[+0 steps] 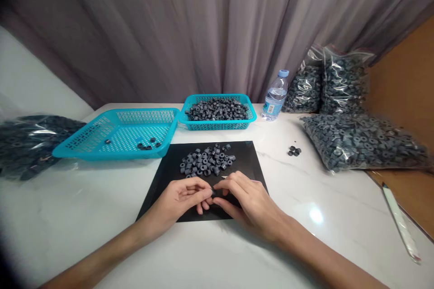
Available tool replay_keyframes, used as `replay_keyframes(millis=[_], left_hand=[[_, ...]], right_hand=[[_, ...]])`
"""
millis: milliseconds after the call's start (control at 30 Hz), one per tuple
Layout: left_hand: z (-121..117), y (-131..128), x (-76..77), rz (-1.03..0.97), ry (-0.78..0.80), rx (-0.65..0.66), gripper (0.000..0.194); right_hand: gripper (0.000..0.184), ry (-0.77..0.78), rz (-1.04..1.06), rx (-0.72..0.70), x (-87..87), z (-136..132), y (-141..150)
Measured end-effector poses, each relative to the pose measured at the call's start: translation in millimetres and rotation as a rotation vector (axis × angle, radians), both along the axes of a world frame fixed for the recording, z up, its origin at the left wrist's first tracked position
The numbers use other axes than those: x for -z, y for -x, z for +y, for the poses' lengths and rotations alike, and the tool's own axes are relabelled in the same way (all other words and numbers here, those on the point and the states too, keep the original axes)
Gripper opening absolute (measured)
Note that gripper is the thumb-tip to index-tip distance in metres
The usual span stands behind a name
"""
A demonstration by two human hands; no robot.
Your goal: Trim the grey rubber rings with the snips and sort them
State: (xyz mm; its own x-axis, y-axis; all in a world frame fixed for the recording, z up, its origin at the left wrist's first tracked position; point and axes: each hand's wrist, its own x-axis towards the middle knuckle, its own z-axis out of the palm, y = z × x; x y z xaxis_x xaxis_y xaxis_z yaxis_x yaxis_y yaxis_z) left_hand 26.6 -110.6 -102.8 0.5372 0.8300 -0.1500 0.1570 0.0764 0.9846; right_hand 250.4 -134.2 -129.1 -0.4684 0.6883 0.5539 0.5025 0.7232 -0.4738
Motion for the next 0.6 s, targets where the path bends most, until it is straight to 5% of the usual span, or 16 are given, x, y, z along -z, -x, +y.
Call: replay_keyframes(millis=[100,200,267,400,600], left_hand=[[6,10,-12.4,0.107,-0.258,-0.096,0.021],[25,33,-28.4,0.379,-0.820,-0.306,0.013],[40,52,-36.9,0.516,-1.047,-0.454,0.013],[62,80,-44.2,0.666,-1.054,-0.720,0.018],[66,89,-50.5,0.922,-0.931,-0.780,0.020]], right_hand=[[0.024,0.017,0.011,0.058,1.1,0,-1],[0.020,0.035,0.014,0.116,2.5,1,-2],[0.019,0.042,0.011,0.149,3.7,3,-3],[0.015,0.064,-0.007,0.188,5.6,6,-3],[0.010,0.086,-0.056,0.201,5.0,6,-2]])
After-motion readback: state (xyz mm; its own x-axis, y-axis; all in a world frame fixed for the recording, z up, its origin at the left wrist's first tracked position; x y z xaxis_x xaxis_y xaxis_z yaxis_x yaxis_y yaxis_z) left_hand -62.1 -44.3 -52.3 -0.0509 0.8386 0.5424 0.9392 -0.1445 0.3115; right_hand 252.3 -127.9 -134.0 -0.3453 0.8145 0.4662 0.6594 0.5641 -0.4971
